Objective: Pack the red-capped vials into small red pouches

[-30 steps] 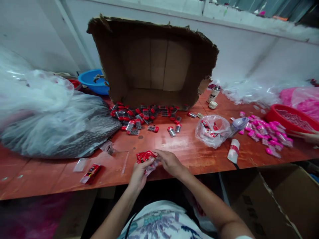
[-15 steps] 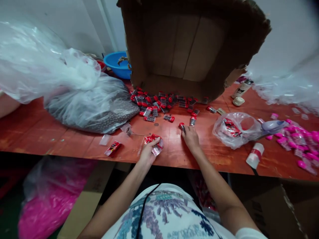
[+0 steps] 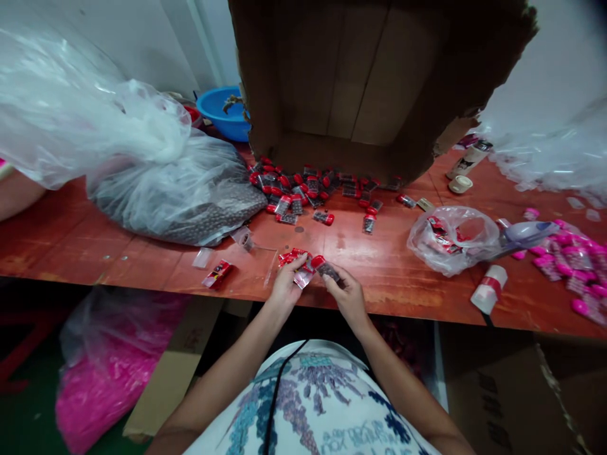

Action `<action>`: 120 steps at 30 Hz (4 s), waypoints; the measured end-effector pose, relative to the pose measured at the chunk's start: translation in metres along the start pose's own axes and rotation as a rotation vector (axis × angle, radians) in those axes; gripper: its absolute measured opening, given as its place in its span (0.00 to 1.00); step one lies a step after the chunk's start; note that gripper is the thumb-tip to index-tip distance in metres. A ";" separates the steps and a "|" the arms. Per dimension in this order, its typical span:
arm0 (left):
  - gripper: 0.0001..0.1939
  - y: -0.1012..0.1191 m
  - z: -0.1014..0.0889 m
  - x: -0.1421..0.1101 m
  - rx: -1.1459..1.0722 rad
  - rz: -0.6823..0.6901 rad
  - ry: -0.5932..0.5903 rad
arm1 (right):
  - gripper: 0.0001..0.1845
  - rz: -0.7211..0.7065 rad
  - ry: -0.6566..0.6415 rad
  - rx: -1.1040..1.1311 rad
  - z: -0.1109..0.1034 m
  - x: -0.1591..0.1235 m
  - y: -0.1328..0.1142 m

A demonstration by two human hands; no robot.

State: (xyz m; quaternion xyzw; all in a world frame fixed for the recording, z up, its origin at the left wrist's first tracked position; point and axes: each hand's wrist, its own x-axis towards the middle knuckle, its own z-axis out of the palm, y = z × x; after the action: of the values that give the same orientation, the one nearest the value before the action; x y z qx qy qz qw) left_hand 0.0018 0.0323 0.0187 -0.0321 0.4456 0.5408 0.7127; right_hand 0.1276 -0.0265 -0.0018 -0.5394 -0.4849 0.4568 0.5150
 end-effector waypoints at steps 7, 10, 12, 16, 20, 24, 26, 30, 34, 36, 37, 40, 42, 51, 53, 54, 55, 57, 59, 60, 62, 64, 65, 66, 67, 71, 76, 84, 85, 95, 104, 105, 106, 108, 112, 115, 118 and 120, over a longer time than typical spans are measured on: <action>0.07 -0.001 -0.003 -0.003 0.030 0.068 -0.020 | 0.18 -0.158 0.028 -0.126 -0.001 -0.007 -0.003; 0.07 -0.001 -0.004 -0.003 0.034 0.073 -0.047 | 0.18 -0.141 0.041 -0.130 -0.001 -0.009 -0.004; 0.07 -0.001 -0.004 -0.005 0.047 0.092 -0.053 | 0.18 -0.083 0.044 -0.089 -0.001 -0.010 -0.004; 0.11 -0.001 -0.005 -0.012 0.096 0.168 -0.082 | 0.22 0.189 -0.109 0.128 -0.004 -0.008 -0.005; 0.14 -0.001 -0.006 -0.018 0.205 0.215 -0.186 | 0.23 0.250 -0.153 0.238 -0.008 -0.005 -0.008; 0.15 0.000 -0.009 -0.022 0.334 0.271 -0.250 | 0.21 0.102 -0.102 0.055 -0.010 -0.005 -0.008; 0.15 0.002 -0.010 -0.024 0.389 0.285 -0.279 | 0.19 0.073 -0.109 0.046 -0.011 -0.006 -0.008; 0.19 0.008 -0.010 -0.027 0.436 0.271 -0.348 | 0.18 0.154 -0.227 0.178 -0.018 -0.005 -0.008; 0.25 0.004 -0.009 -0.027 0.374 0.354 -0.325 | 0.18 -0.010 -0.201 -0.022 -0.024 -0.005 -0.017; 0.27 0.000 -0.009 -0.028 0.346 0.406 -0.291 | 0.19 -0.069 -0.171 -0.119 -0.024 -0.006 -0.021; 0.28 -0.002 -0.009 -0.028 0.343 0.429 -0.279 | 0.20 -0.066 -0.161 -0.125 -0.023 -0.008 -0.023; 0.27 -0.005 -0.009 -0.030 0.341 0.481 -0.278 | 0.20 0.076 -0.164 0.016 -0.018 -0.012 -0.024; 0.27 -0.005 -0.009 -0.032 0.344 0.490 -0.297 | 0.21 0.182 -0.180 0.136 -0.017 -0.014 -0.023; 0.29 0.000 -0.006 -0.037 0.360 0.342 -0.306 | 0.21 -0.177 -0.202 -0.183 -0.033 -0.006 -0.029; 0.28 0.001 -0.007 -0.036 0.392 0.342 -0.309 | 0.21 -0.189 -0.226 -0.192 -0.035 -0.005 -0.031; 0.27 0.000 -0.008 -0.036 0.399 0.348 -0.308 | 0.21 -0.196 -0.231 -0.197 -0.035 -0.005 -0.031; 0.26 0.000 -0.009 -0.036 0.397 0.357 -0.310 | 0.21 -0.206 -0.231 -0.207 -0.036 -0.005 -0.031; 0.25 -0.001 -0.010 -0.035 0.363 0.369 -0.315 | 0.22 -0.240 -0.220 -0.238 -0.036 -0.006 -0.031; 0.24 -0.003 -0.010 -0.035 0.321 0.366 -0.320 | 0.22 -0.270 -0.207 -0.271 -0.037 -0.008 -0.032; 0.24 -0.004 -0.009 -0.035 0.308 0.362 -0.317 | 0.22 -0.276 -0.204 -0.281 -0.037 -0.009 -0.033; 0.24 -0.005 -0.009 -0.035 0.297 0.356 -0.299 | 0.21 -0.264 -0.206 -0.284 -0.038 -0.011 -0.036; 0.24 -0.006 -0.009 -0.036 0.302 0.361 -0.273 | 0.21 -0.223 -0.221 -0.267 -0.039 -0.011 -0.040; 0.23 -0.007 -0.010 -0.036 0.308 0.367 -0.263 | 0.21 -0.192 -0.234 -0.251 -0.040 -0.011 -0.043; 0.23 -0.007 -0.010 -0.037 0.316 0.377 -0.256 | 0.20 -0.160 -0.252 -0.233 -0.041 -0.010 -0.045; 0.23 -0.008 -0.011 -0.037 0.327 0.388 -0.255 | 0.20 -0.131 -0.272 -0.214 -0.043 -0.009 -0.047; 0.25 -0.008 -0.012 -0.040 0.380 0.448 -0.260 | 0.18 -0.129 -0.309 -0.207 -0.046 -0.006 -0.051; 0.25 -0.004 -0.007 -0.042 0.312 0.425 -0.241 | 0.20 -0.214 -0.154 -0.258 -0.038 -0.014 -0.048; 0.11 -0.001 -0.003 -0.039 0.206 0.218 -0.246 | 0.19 -0.001 -0.090 0.014 -0.030 -0.018 -0.035; 0.10 -0.001 -0.003 -0.039 0.191 0.189 -0.225 | 0.19 -0.001 -0.089 0.008 -0.031 -0.018 -0.035; 0.12 -0.003 -0.004 -0.033 0.211 0.116 -0.097 | 0.18 -0.014 -0.107 -0.054 -0.031 -0.021 -0.027; 0.13 -0.007 -0.004 -0.033 0.168 0.125 -0.111 | 0.19 0.038 -0.128 -0.002 -0.029 -0.023 -0.027; 0.13 -0.008 -0.004 -0.033 0.168 0.125 -0.106 | 0.19 0.036 -0.132 -0.011 -0.030 -0.023 -0.027; 0.13 -0.008 -0.003 -0.034 0.167 0.125 -0.101 | 0.18 0.032 -0.137 -0.018 -0.030 -0.022 -0.027; 0.13 -0.009 -0.003 -0.034 0.172 0.126 -0.097 | 0.18 0.033 -0.153 -0.016 -0.032 -0.021 -0.028; 0.13 -0.010 -0.003 -0.036 0.200 0.147 -0.101 | 0.18 0.076 -0.212 0.018 -0.037 -0.018 -0.030; 0.13 -0.010 -0.004 -0.038 0.232 0.154 -0.139 | 0.18 0.107 -0.234 0.044 -0.040 -0.015 -0.031; 0.12 -0.010 -0.005 -0.040 0.264 0.164 -0.181 | 0.17 0.151 -0.213 0.106 -0.041 -0.014 -0.030; 0.11 -0.010 -0.006 -0.041 0.290 0.175 -0.186 | 0.16 0.186 -0.180 0.147 -0.040 -0.014 -0.028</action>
State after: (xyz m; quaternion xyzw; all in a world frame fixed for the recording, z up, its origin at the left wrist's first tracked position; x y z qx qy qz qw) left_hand 0.0054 -0.0060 0.0381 0.1602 0.4523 0.5315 0.6981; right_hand 0.1646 -0.0450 0.0282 -0.4998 -0.4422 0.5834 0.4630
